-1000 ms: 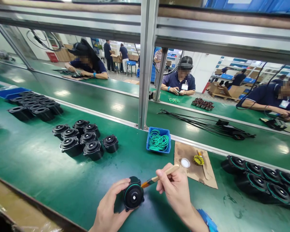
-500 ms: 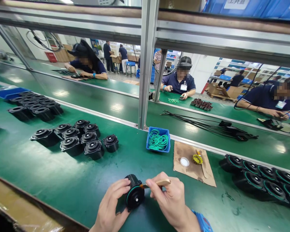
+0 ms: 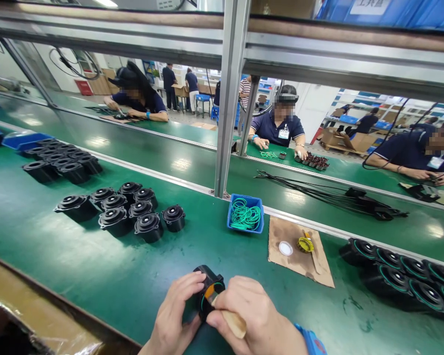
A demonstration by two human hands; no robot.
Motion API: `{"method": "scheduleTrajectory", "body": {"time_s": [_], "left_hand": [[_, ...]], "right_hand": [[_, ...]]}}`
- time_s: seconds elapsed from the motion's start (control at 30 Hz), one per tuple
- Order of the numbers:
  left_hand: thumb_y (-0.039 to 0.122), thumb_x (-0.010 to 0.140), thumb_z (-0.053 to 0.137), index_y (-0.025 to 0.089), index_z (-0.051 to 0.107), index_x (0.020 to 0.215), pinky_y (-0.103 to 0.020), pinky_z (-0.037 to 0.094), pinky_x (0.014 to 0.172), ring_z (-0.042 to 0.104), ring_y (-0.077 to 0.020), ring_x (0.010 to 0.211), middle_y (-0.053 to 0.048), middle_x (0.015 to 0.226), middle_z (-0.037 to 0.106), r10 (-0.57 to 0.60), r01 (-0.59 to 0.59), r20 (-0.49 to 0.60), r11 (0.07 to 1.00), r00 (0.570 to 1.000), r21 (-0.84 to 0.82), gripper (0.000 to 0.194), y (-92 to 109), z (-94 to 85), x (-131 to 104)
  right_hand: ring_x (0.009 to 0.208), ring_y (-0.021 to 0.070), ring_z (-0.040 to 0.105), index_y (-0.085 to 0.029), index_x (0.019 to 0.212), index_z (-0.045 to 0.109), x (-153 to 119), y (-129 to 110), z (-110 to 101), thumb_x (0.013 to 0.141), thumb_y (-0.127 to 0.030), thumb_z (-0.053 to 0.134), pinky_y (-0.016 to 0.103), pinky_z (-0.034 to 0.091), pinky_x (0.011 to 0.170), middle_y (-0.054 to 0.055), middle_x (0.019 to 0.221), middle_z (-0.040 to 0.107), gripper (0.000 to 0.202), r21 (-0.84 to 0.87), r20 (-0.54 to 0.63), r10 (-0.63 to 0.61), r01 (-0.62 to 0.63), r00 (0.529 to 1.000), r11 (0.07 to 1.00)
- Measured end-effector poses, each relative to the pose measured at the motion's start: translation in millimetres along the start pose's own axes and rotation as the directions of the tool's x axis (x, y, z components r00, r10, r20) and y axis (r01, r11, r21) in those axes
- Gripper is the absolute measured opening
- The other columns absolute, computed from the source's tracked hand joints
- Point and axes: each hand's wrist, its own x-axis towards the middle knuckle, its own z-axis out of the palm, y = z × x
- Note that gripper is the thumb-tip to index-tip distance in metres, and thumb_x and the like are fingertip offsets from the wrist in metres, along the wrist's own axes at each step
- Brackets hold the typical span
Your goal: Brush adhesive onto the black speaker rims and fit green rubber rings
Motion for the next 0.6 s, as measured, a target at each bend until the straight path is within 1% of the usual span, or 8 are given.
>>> {"method": "scheduleTrajectory", "body": {"time_s": [0.07, 0.13, 0.2, 0.27, 0.37, 0.43, 0.53, 0.6], "left_hand": [[0.007, 0.084, 0.052, 0.014, 0.054, 0.122, -0.041, 0.055, 0.098, 0.065, -0.0262, 0.115, -0.015, 0.116, 0.071, 0.016, -0.016, 0.019, 1.0, 1.0, -0.001, 0.039, -0.1, -0.5, 0.2], [0.006, 0.083, 0.051, 0.013, 0.054, 0.122, -0.04, 0.055, 0.099, 0.064, -0.0257, 0.117, -0.016, 0.117, 0.07, 0.024, -0.024, 0.028, 1.0, 0.999, -0.002, 0.039, 0.0, -0.7, 0.9], [0.004, 0.083, 0.051, 0.013, 0.054, 0.12, -0.04, 0.055, 0.099, 0.065, -0.0254, 0.116, -0.015, 0.116, 0.071, 0.024, -0.024, 0.017, 1.0, 1.0, 0.006, 0.039, 0.7, -0.6, 1.9], [0.002, 0.081, 0.051, 0.014, 0.055, 0.119, -0.039, 0.055, 0.098, 0.066, -0.0247, 0.115, -0.014, 0.115, 0.071, 0.014, -0.014, 0.0, 1.0, 1.0, 0.018, 0.04, 2.1, -0.7, 3.6], [0.0, 0.08, 0.052, 0.015, 0.056, 0.118, -0.037, 0.056, 0.096, 0.067, -0.0239, 0.112, -0.013, 0.113, 0.072, 0.01, -0.01, -0.011, 1.0, 1.0, 0.026, 0.041, 4.6, -1.3, 6.8], [0.0, 0.08, 0.053, 0.015, 0.056, 0.118, -0.037, 0.057, 0.095, 0.068, -0.0241, 0.111, -0.013, 0.112, 0.073, 0.006, -0.006, -0.017, 1.0, 1.0, 0.024, 0.041, 5.8, -1.9, 8.8], [0.001, 0.081, 0.055, 0.015, 0.056, 0.121, -0.037, 0.058, 0.094, 0.068, -0.0243, 0.109, -0.013, 0.112, 0.072, -0.015, 0.015, -0.018, 1.0, 1.0, 0.003, 0.042, 6.2, -2.4, 11.1], [0.003, 0.081, 0.057, 0.015, 0.055, 0.124, -0.037, 0.059, 0.093, 0.068, -0.0244, 0.108, -0.012, 0.112, 0.072, -0.039, 0.039, -0.013, 0.999, 0.999, -0.02, 0.045, 5.9, -2.3, 11.6]], "right_hand": [[0.055, 0.0163, 0.055, -0.022, 0.085, 0.06, 1.5, -3.7, -1.2, 0.1, -0.028, 0.049, 0.028, 0.045, 0.056, 0.003, 0.064, 0.063, 0.02, 0.009, 0.067, -0.02, 0.019, 0.998, 1.0], [0.055, 0.016, 0.055, -0.022, 0.085, 0.059, 2.3, -4.3, -1.6, 0.101, -0.029, 0.049, 0.028, 0.045, 0.057, 0.003, 0.064, 0.063, 0.02, 0.022, 0.087, -0.033, 0.031, 0.996, 0.999], [0.055, 0.0156, 0.055, -0.022, 0.086, 0.06, 2.4, -1.1, -1.4, 0.1, -0.026, 0.051, 0.027, 0.045, 0.057, 0.003, 0.065, 0.064, 0.017, 0.034, 0.046, -0.026, 0.025, 0.999, 0.999], [0.054, 0.015, 0.056, -0.021, 0.085, 0.06, 2.2, 4.6, -1.6, 0.097, -0.023, 0.053, 0.026, 0.045, 0.055, 0.002, 0.065, 0.065, 0.014, 0.032, -0.019, 0.016, -0.016, 1.0, 0.999], [0.05, 0.0128, 0.056, -0.021, 0.078, 0.059, 2.9, 13.2, -3.2, 0.095, -0.018, 0.054, 0.022, 0.044, 0.051, 0.0, 0.062, 0.063, 0.018, -0.051, -0.115, 0.097, -0.104, 0.989, 0.993], [0.047, 0.0112, 0.055, -0.021, 0.075, 0.057, 4.1, 16.8, -4.3, 0.095, -0.018, 0.055, 0.021, 0.042, 0.049, -0.002, 0.058, 0.06, 0.021, -0.127, -0.17, 0.119, -0.141, 0.978, 0.982], [0.046, 0.0106, 0.055, -0.021, 0.075, 0.057, 5.8, 17.5, -5.1, 0.096, -0.018, 0.054, 0.021, 0.041, 0.049, -0.002, 0.058, 0.059, 0.021, -0.176, -0.204, 0.126, -0.163, 0.971, 0.971], [0.048, 0.0106, 0.055, -0.021, 0.077, 0.057, 6.4, 15.0, -4.7, 0.097, -0.019, 0.053, 0.02, 0.041, 0.05, -0.002, 0.06, 0.059, 0.02, -0.148, -0.182, 0.141, -0.169, 0.973, 0.975]]}}
